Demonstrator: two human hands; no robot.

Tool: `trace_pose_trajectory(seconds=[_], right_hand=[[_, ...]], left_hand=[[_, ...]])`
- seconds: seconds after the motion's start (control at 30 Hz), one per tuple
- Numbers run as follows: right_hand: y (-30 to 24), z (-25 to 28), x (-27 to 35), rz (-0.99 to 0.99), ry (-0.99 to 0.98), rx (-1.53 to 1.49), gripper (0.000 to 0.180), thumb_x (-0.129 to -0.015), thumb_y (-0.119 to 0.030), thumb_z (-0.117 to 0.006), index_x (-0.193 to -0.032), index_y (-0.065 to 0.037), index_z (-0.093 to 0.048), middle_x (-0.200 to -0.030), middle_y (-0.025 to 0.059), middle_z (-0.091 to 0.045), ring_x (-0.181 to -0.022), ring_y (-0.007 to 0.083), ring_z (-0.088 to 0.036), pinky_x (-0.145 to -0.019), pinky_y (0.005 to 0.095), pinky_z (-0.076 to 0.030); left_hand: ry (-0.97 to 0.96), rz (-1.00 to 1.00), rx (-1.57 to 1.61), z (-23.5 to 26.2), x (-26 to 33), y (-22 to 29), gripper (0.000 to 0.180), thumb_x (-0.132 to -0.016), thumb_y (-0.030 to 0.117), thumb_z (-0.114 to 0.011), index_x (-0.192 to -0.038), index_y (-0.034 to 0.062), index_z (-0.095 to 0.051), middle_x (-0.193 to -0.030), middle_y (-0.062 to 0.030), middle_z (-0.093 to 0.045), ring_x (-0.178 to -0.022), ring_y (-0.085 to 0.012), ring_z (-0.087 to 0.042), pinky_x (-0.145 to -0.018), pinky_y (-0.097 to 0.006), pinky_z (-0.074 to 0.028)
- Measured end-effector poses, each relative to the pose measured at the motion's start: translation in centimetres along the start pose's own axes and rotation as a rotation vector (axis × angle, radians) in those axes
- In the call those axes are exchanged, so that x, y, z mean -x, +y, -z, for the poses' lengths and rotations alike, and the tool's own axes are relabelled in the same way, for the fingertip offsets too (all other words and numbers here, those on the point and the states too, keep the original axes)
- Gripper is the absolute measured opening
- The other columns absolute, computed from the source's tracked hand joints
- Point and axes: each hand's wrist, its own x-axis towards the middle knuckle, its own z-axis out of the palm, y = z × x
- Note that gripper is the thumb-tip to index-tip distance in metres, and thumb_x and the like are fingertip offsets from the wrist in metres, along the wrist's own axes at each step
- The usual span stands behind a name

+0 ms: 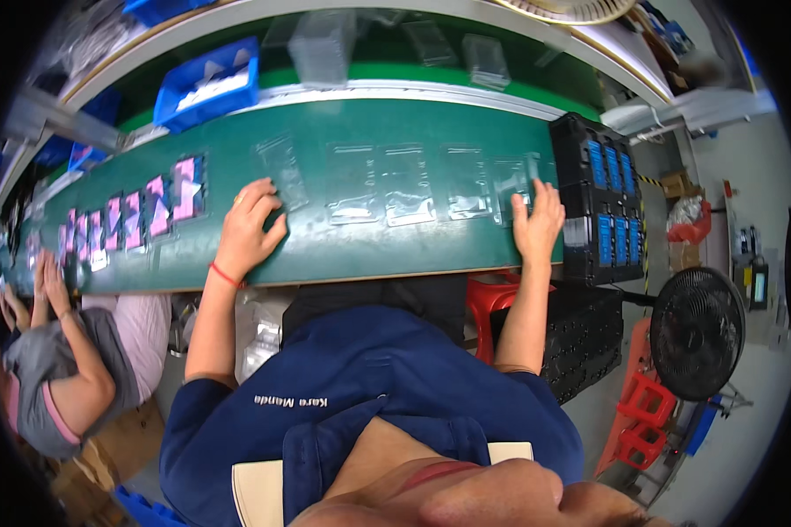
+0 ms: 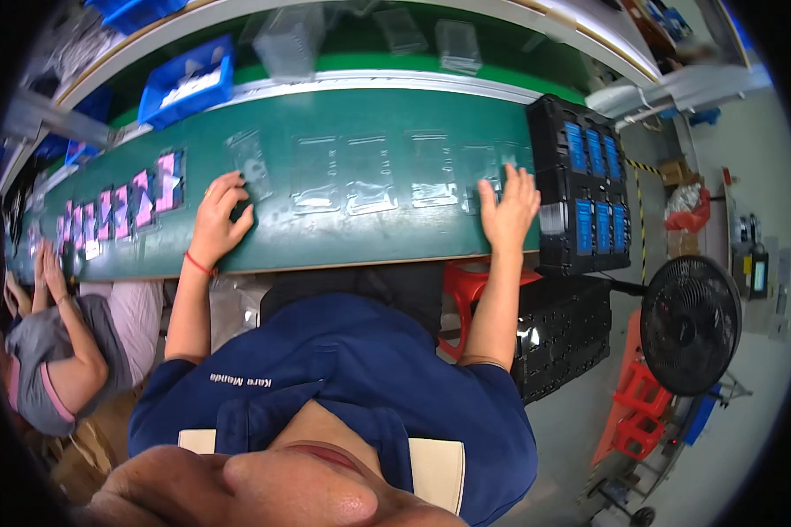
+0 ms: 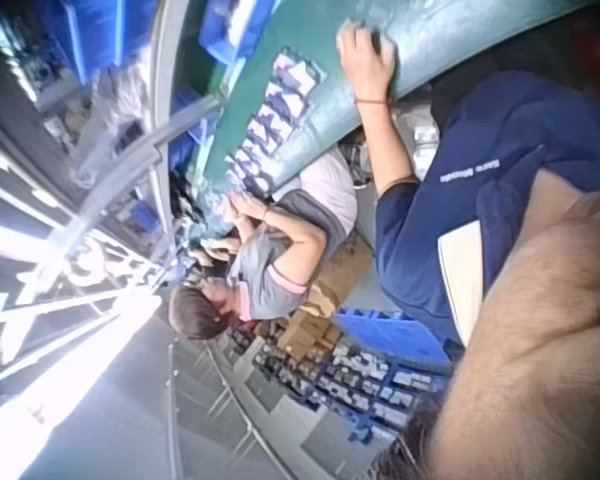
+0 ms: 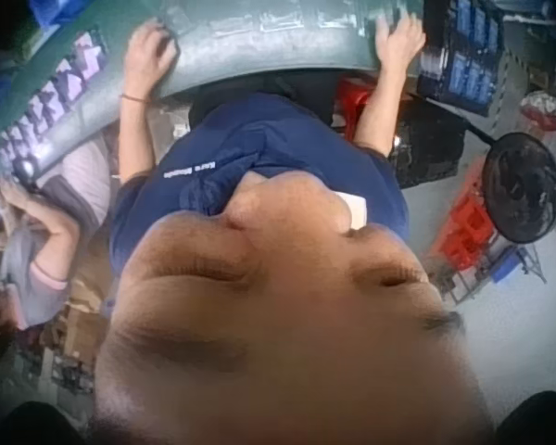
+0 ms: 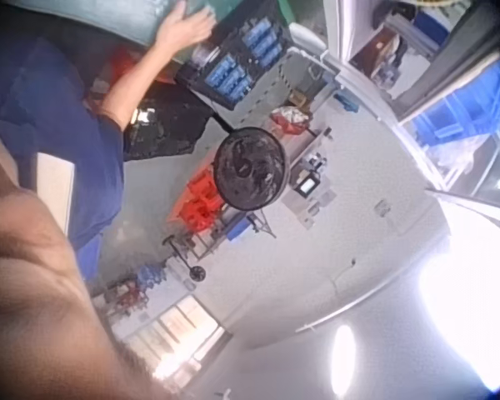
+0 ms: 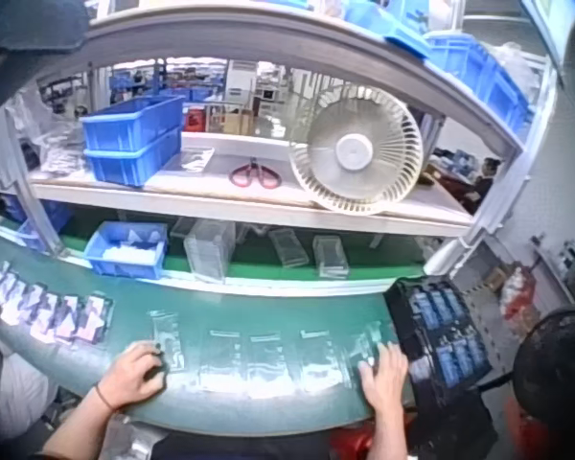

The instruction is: The person is sorting small cards and placing them into clear plastic trays on an assembly line.

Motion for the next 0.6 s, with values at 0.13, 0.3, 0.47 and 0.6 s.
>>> trace_pose_trajectory(seconds=[0.13,0.3,0.47,0.6], right_hand=[[-2.8,-1.0,0.8,-0.004,-0.040,-0.017,0.059,-0.086,-0.045,-0.059,-0.126,-0.003,-0.051,-0.131,0.0245,-0.048,-0.126,0.0394,-0.040,-0.106,0.0533,-0.024],[-5.5,-2.1,1.7,0.014,0.010,-0.027,0.061,-0.085,-0.047,-0.059,-0.127,-0.003,-0.051,-0.131,0.0239,-0.048,-0.127,0.0398,-0.039,-0.108,0.0534,-0.024],[-5.6,-1.3,1.7,0.025,0.017,-0.021,0.059,-0.085,-0.045,-0.061,-0.126,-0.004,-0.052,-0.130,0.0233,-0.049,-0.126,0.0393,-0.040,-0.107,0.0531,-0.026],[-5.9,-1.0,1.2,0.027,0.004,-0.001,0.055,-0.086,-0.041,-0.061,-0.126,-0.004,-0.051,-0.131,0.0217,-0.049,-0.127,0.0380,-0.040,-0.107,0.0520,-0.025]], left_hand=[[-0.013,0.075,0.049,-0.3,1.6,0.7,0.021,-0.069,0.005,-0.063,-0.089,0.0019,-0.058,-0.115,-0.0219,-0.052,-0.115,-0.0394,-0.050,-0.095,-0.046,-0.043],[0.007,0.189,0.154,-0.8,1.7,1.3,0.033,-0.071,0.009,-0.065,-0.103,0.0019,-0.060,-0.131,-0.0231,-0.042,-0.120,-0.0403,-0.046,-0.099,-0.045,-0.040],[0.036,0.203,0.208,-1.3,1.7,0.9,0.048,-0.073,0.021,-0.074,-0.112,-0.0007,-0.058,-0.134,-0.0229,-0.039,-0.122,-0.0405,-0.044,-0.099,-0.046,-0.040],[0.076,0.210,0.186,-0.7,1.4,0.8,0.052,-0.073,0.022,-0.075,-0.116,0.0001,-0.056,-0.136,-0.0227,-0.038,-0.122,-0.0405,-0.044,-0.100,-0.046,-0.040]])
